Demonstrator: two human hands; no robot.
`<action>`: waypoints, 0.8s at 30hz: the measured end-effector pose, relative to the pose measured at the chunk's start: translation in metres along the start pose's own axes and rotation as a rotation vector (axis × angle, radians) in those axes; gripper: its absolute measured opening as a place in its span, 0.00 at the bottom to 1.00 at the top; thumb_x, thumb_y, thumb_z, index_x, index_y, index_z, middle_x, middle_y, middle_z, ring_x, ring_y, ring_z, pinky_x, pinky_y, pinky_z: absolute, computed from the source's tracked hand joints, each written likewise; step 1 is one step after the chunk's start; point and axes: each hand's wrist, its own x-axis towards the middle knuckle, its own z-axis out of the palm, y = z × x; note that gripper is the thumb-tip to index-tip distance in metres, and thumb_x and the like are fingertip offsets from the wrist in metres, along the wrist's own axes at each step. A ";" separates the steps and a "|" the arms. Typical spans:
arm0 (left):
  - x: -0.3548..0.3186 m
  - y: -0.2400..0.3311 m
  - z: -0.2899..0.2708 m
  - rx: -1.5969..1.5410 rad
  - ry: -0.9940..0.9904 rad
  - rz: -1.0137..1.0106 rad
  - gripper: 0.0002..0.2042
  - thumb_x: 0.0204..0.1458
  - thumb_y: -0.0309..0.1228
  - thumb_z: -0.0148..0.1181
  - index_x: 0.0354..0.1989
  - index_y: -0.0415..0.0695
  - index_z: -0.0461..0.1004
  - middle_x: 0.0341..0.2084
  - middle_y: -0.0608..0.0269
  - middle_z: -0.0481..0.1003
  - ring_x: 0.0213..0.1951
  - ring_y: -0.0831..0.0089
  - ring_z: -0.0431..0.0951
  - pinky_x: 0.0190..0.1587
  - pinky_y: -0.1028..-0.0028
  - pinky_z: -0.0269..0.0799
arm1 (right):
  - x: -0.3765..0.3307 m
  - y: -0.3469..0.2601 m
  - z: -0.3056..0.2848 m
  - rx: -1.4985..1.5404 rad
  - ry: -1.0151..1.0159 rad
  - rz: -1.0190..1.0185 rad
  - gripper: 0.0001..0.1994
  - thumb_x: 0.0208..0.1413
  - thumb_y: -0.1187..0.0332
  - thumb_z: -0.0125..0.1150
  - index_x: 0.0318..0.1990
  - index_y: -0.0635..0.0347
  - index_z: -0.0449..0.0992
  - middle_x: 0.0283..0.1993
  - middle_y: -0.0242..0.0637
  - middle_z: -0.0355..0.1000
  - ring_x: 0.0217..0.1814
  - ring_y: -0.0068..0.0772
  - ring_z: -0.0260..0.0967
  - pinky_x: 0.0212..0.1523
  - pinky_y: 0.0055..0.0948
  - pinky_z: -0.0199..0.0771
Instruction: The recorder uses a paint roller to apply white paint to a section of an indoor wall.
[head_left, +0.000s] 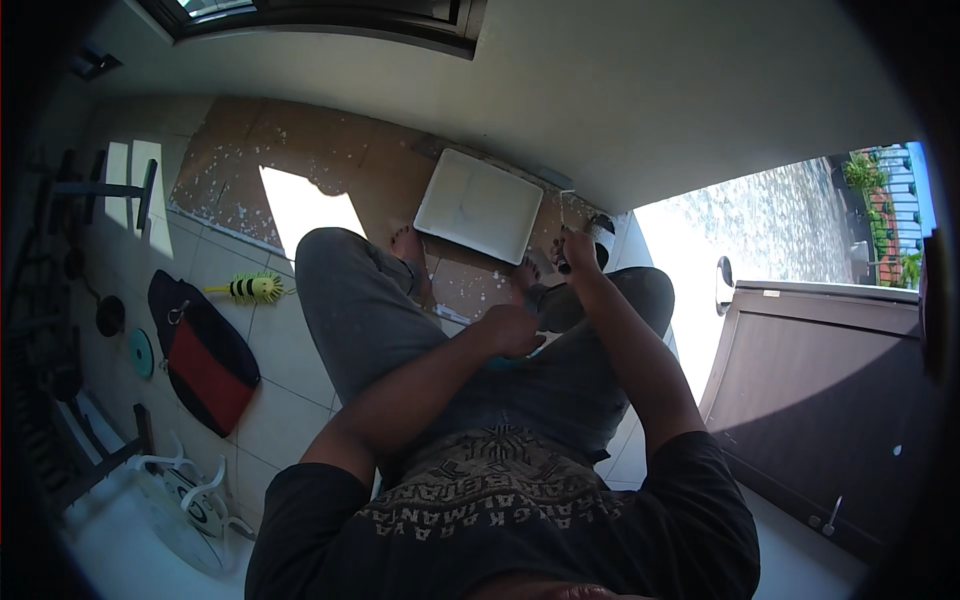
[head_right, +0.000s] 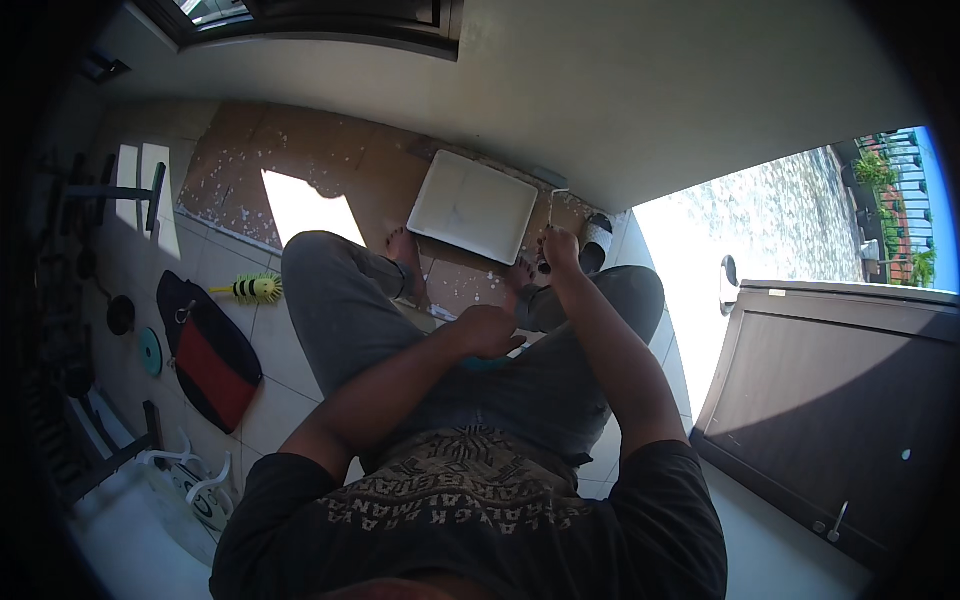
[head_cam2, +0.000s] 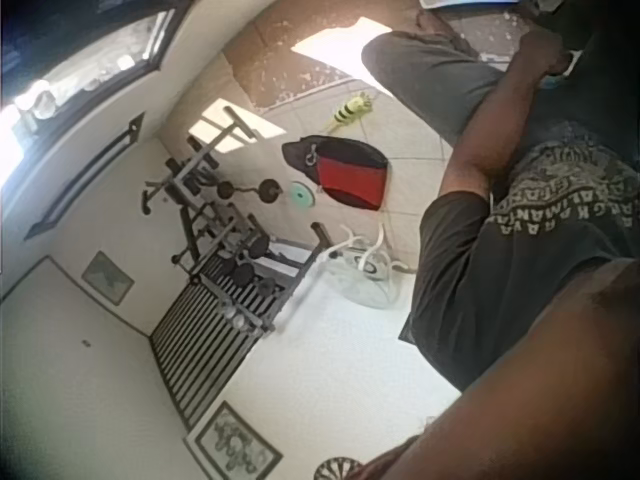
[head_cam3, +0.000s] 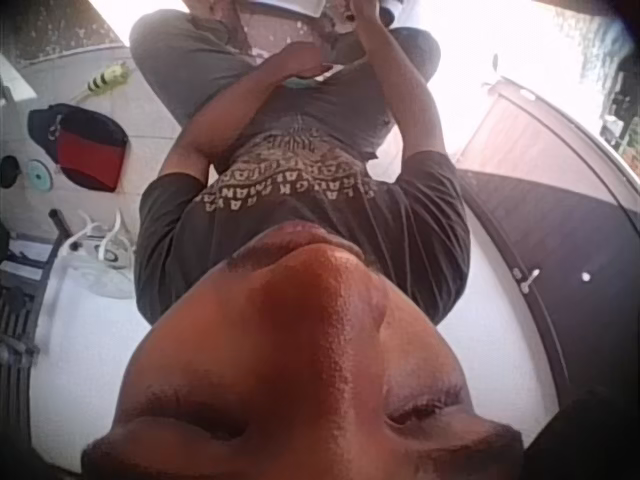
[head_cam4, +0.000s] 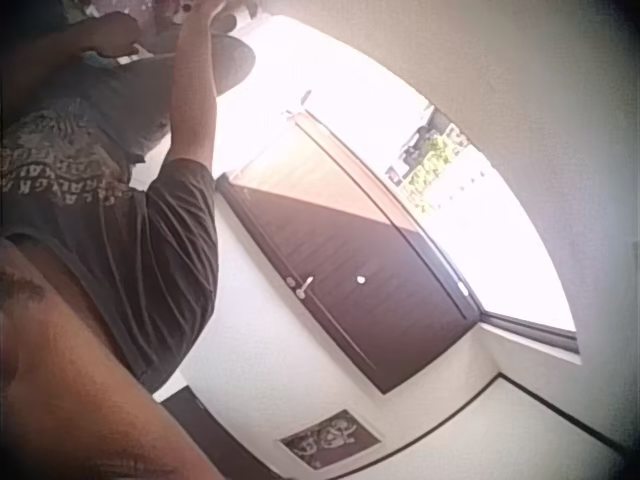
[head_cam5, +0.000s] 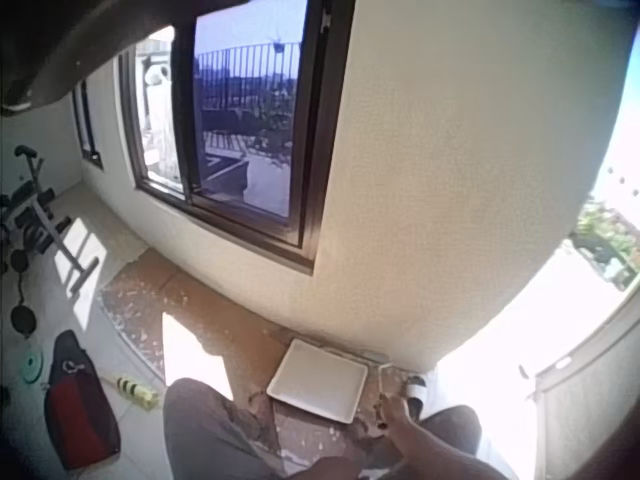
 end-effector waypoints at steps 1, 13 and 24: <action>0.001 0.002 -0.001 -0.006 -0.005 0.010 0.23 0.61 0.47 0.51 0.41 0.37 0.79 0.37 0.42 0.80 0.43 0.47 0.81 0.47 0.52 0.75 | 0.010 0.002 -0.002 -0.006 0.005 0.032 0.04 0.56 0.72 0.52 0.31 0.63 0.66 0.27 0.40 0.64 0.20 0.30 0.64 0.16 0.29 0.62; 0.000 -0.003 0.007 0.033 -0.032 0.038 0.24 0.61 0.49 0.50 0.46 0.37 0.76 0.37 0.42 0.80 0.43 0.47 0.81 0.47 0.52 0.75 | -0.162 -0.043 -0.045 -0.195 -0.029 -0.135 0.08 0.60 0.69 0.52 0.38 0.65 0.72 0.26 0.36 0.68 0.21 0.25 0.67 0.19 0.26 0.68; 0.012 0.008 0.004 0.088 -0.041 0.065 0.23 0.60 0.50 0.51 0.44 0.40 0.78 0.39 0.45 0.80 0.45 0.50 0.81 0.48 0.54 0.75 | -0.298 -0.080 -0.021 -0.027 0.064 -0.371 0.06 0.63 0.72 0.50 0.43 0.64 0.71 0.30 0.31 0.67 0.24 0.16 0.63 0.18 0.20 0.64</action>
